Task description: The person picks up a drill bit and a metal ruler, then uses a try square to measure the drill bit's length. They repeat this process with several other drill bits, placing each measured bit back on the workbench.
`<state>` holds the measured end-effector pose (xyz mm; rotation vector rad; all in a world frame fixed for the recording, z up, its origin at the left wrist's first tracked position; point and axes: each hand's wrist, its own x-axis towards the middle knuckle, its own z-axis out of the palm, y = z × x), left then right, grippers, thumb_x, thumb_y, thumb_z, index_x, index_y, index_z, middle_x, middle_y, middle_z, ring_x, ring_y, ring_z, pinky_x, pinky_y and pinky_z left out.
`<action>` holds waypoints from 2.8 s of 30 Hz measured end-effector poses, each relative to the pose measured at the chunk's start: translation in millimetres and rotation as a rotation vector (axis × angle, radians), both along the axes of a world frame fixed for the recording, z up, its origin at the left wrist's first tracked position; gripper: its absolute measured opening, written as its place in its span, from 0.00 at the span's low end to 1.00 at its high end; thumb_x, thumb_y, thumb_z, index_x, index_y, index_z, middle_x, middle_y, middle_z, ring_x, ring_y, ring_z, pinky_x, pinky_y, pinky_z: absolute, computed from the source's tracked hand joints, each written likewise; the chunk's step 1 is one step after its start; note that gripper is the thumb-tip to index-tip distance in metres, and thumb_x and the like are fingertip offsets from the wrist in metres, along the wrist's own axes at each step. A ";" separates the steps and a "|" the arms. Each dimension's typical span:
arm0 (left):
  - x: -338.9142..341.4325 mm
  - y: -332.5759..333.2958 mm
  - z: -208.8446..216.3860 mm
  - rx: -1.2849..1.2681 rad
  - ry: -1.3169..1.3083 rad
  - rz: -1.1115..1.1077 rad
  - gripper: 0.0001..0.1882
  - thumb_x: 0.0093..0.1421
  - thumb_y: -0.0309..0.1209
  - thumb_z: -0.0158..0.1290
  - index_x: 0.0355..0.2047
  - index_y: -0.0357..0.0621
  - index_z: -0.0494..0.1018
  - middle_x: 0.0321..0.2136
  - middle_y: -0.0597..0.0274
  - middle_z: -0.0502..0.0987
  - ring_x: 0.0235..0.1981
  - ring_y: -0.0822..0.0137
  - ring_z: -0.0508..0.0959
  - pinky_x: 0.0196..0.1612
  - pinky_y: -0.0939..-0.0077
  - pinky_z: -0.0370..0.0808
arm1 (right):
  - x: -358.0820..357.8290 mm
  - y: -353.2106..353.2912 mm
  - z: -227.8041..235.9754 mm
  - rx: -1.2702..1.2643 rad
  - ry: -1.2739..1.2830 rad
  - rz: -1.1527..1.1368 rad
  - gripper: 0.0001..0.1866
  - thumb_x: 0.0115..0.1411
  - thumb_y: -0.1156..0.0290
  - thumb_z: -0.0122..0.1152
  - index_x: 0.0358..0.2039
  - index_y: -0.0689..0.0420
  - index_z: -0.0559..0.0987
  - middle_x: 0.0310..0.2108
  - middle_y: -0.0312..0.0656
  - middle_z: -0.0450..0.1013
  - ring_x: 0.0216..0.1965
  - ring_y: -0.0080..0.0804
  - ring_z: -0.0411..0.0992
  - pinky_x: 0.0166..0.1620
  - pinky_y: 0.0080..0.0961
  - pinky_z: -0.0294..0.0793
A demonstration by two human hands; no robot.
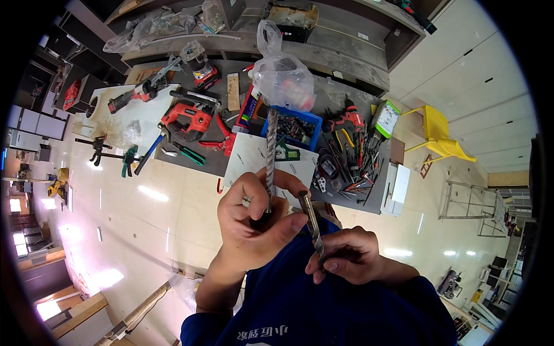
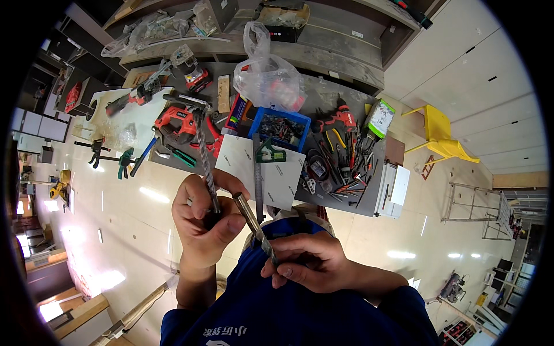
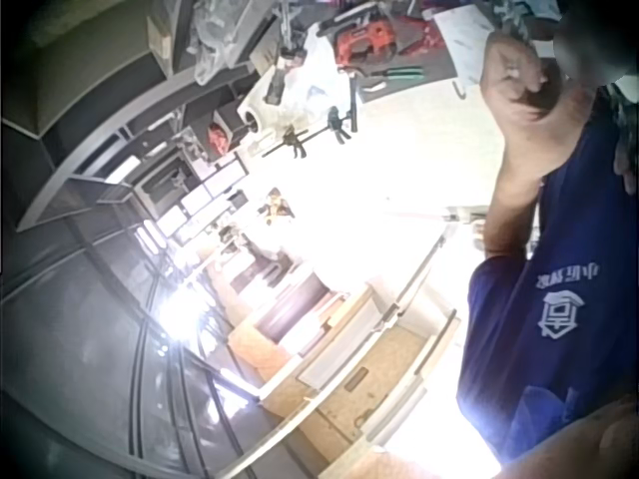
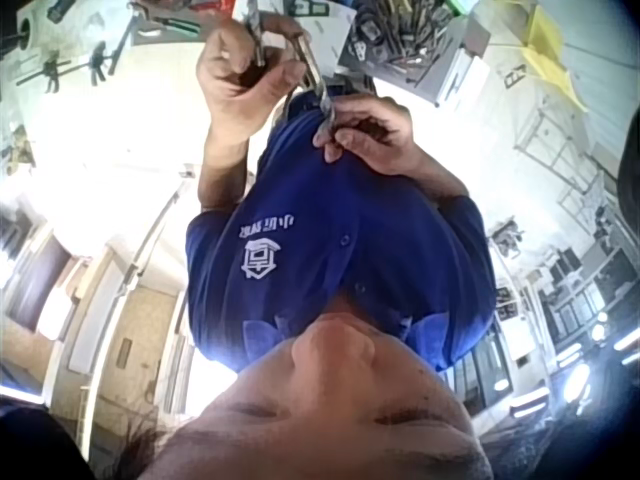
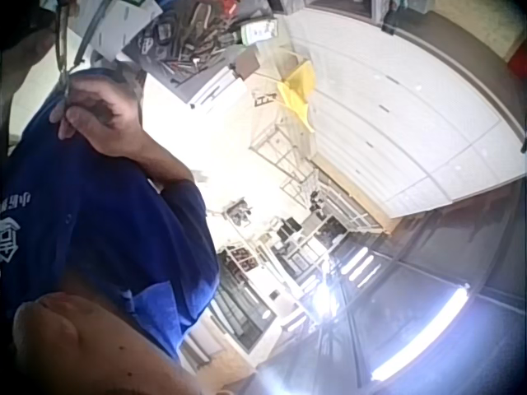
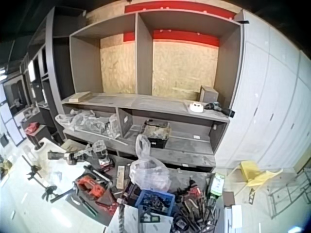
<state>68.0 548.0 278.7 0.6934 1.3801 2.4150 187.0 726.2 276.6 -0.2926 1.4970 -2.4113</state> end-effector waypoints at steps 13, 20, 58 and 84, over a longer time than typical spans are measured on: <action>7.9 -3.3 -2.3 -0.026 0.010 0.008 0.23 0.50 0.11 0.58 0.26 0.48 0.54 0.41 0.42 0.73 0.17 0.90 0.56 0.20 0.93 0.55 | 7.0 -2.4 -3.9 -0.019 0.032 0.003 0.18 0.63 0.83 0.47 0.54 0.68 0.63 0.36 0.59 0.75 0.32 0.39 0.78 0.37 0.29 0.80; 6.6 -18.7 -19.4 -0.120 -0.177 -0.017 0.13 0.61 0.21 0.50 0.29 0.46 0.55 0.33 0.46 0.76 0.27 0.77 0.72 0.33 0.84 0.69 | 2.9 19.4 -22.4 0.215 0.020 0.007 0.15 0.64 0.82 0.43 0.48 0.68 0.74 0.23 0.41 0.74 0.20 0.18 0.69 0.24 0.16 0.65; 61.6 78.4 -173.1 -0.531 -0.965 -0.198 0.08 0.67 0.31 0.42 0.29 0.52 0.58 0.13 0.73 0.56 0.10 0.81 0.53 0.12 0.83 0.50 | -15.6 79.2 -203.3 0.479 -0.171 -0.195 0.30 0.65 0.66 0.52 0.62 0.62 0.53 0.25 0.48 0.75 0.23 0.33 0.74 0.28 0.28 0.71; 104.2 126.2 -194.9 -0.277 -1.138 0.245 0.06 0.70 0.34 0.41 0.33 0.55 0.60 0.20 0.68 0.66 0.13 0.78 0.55 0.14 0.84 0.53 | -55.8 217.4 -295.5 1.363 -0.084 -0.040 0.18 0.52 0.62 0.60 0.41 0.57 0.76 0.41 0.47 0.75 0.41 0.44 0.75 0.42 0.41 0.76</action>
